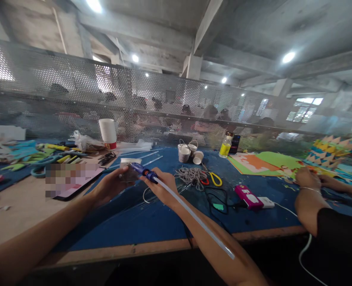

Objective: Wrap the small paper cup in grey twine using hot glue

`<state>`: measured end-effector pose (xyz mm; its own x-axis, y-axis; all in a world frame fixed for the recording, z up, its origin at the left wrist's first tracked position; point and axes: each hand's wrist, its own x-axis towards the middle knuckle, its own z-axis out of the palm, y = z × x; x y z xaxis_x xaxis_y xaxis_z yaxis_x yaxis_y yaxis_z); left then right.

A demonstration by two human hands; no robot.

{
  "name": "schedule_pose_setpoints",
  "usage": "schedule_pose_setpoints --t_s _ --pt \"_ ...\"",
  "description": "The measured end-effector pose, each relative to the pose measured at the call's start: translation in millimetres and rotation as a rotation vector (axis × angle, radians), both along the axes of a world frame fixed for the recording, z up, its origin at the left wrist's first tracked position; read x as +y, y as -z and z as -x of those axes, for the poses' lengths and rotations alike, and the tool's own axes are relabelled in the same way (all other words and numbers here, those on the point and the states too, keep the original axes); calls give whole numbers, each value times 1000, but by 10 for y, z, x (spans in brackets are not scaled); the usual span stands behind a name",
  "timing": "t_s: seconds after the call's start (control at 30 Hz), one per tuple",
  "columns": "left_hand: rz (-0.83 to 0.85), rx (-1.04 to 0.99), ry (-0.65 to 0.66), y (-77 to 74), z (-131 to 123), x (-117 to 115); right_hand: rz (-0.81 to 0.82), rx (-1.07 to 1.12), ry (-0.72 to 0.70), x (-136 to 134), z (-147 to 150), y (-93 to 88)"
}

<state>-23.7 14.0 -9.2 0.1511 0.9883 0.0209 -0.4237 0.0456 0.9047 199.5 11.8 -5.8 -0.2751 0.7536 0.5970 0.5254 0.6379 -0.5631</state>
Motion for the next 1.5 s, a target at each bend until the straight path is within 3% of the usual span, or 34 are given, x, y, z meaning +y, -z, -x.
schedule_pose_setpoints --t_s 0.5,0.93,1.5 --pt "-19 33 -21 42 19 38 -39 -44 20 3 -2 -5" --pt "-44 76 -46 -59 -35 -44 -49 -44 22 22 -12 29" --pt "-51 75 -41 -40 -18 -25 -48 -35 7 25 -24 24"
